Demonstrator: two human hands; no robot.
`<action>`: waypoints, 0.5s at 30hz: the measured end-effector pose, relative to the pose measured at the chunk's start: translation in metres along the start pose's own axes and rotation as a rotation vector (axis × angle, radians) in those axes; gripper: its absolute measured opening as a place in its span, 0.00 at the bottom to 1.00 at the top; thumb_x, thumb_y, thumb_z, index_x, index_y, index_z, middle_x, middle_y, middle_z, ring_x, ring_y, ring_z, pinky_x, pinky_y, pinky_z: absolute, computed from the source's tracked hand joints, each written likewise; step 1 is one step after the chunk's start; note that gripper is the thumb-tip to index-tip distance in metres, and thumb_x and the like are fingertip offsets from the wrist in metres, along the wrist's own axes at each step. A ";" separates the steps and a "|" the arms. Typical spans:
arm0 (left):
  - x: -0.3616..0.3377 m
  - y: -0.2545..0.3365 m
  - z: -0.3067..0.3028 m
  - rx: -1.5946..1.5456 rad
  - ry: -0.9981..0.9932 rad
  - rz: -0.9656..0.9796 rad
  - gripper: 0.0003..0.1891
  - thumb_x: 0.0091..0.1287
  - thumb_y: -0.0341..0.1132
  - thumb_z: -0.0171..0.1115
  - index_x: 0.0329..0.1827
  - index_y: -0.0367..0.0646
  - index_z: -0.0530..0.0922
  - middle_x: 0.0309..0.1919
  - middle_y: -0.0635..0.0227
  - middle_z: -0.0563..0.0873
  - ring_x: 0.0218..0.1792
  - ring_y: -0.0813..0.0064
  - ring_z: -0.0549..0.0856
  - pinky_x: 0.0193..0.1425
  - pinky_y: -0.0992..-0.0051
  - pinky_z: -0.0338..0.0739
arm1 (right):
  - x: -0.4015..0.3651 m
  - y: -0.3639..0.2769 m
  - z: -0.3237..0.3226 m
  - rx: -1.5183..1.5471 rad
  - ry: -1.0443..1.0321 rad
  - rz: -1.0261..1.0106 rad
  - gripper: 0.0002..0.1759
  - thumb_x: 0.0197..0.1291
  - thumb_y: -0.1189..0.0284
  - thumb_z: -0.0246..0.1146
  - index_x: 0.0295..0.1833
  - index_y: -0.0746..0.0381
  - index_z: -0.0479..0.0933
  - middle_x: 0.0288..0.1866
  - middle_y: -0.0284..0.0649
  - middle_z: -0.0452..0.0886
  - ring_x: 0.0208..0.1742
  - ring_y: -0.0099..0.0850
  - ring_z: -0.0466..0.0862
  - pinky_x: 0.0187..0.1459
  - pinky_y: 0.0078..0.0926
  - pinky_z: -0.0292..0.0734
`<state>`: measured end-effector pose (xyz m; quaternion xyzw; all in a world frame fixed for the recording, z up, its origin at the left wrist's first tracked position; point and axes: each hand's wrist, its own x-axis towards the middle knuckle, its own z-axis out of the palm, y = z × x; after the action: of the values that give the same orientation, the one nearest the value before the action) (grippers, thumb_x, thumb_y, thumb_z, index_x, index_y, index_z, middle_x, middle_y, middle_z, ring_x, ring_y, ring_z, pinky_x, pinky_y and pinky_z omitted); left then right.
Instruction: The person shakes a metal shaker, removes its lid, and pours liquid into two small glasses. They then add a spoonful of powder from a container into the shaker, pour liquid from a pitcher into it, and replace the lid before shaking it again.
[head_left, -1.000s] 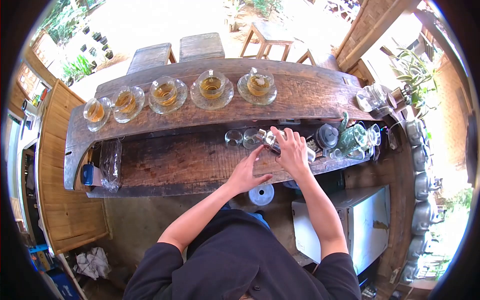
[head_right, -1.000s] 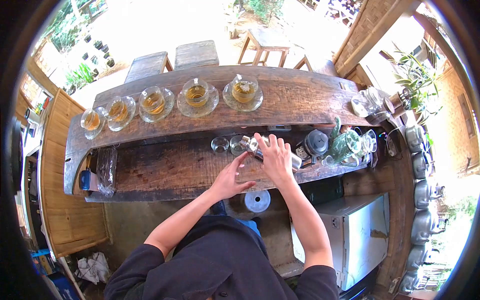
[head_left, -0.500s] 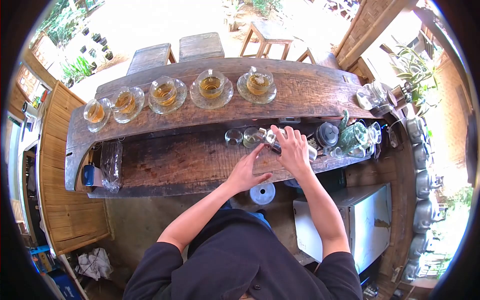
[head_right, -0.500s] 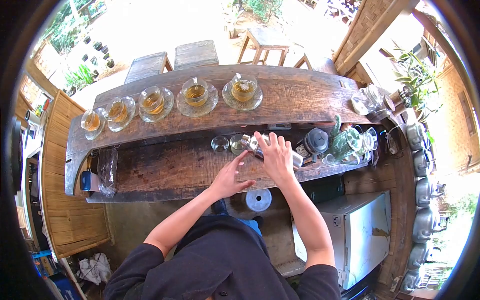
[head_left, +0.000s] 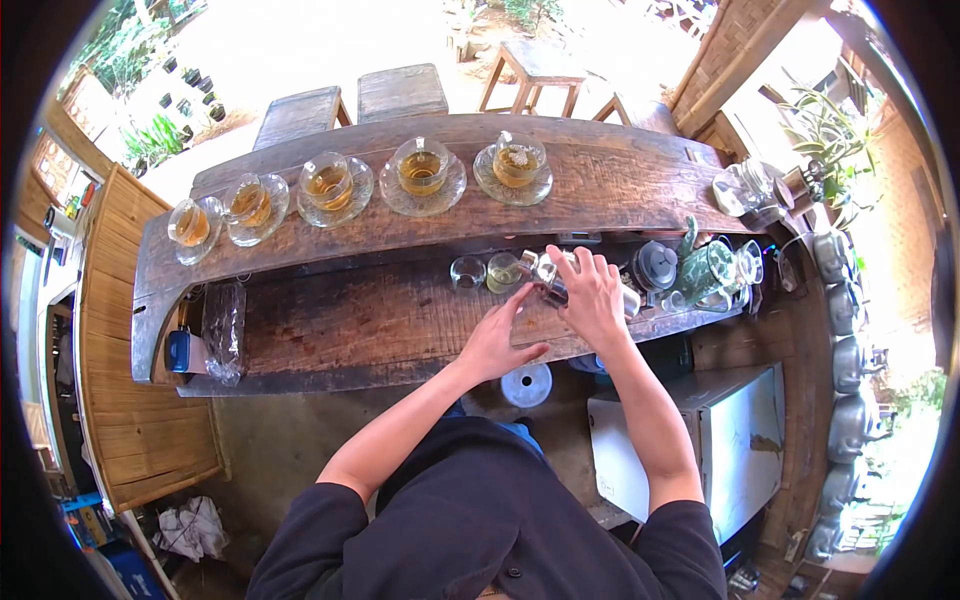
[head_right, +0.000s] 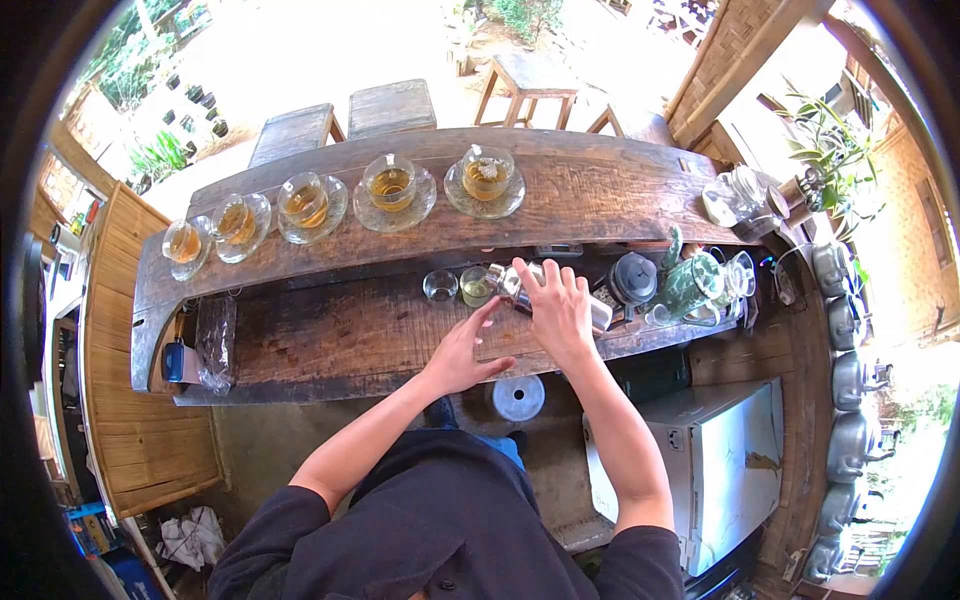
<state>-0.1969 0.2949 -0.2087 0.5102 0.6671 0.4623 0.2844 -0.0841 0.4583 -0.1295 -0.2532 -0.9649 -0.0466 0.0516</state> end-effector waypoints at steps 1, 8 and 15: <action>0.000 0.001 0.000 0.001 0.001 0.004 0.56 0.60 0.54 0.80 0.87 0.50 0.55 0.72 0.51 0.76 0.67 0.54 0.80 0.65 0.60 0.82 | 0.000 0.000 0.000 0.002 0.006 -0.002 0.56 0.37 0.73 0.81 0.78 0.44 0.67 0.64 0.45 0.75 0.61 0.45 0.78 0.59 0.46 0.73; -0.001 0.004 0.000 0.007 -0.006 -0.008 0.56 0.60 0.54 0.80 0.87 0.50 0.55 0.71 0.49 0.76 0.67 0.54 0.80 0.65 0.60 0.82 | -0.002 -0.001 -0.003 0.013 -0.005 -0.005 0.56 0.37 0.72 0.81 0.78 0.45 0.68 0.63 0.45 0.75 0.61 0.45 0.78 0.59 0.47 0.73; -0.003 0.005 0.003 -0.011 0.009 -0.018 0.56 0.60 0.54 0.80 0.87 0.50 0.55 0.72 0.50 0.76 0.67 0.55 0.81 0.65 0.60 0.82 | -0.002 0.000 -0.002 -0.001 0.002 -0.015 0.56 0.37 0.72 0.81 0.78 0.45 0.67 0.63 0.45 0.75 0.60 0.44 0.79 0.59 0.46 0.73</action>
<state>-0.1913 0.2938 -0.2062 0.5007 0.6702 0.4658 0.2884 -0.0825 0.4569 -0.1280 -0.2457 -0.9668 -0.0479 0.0520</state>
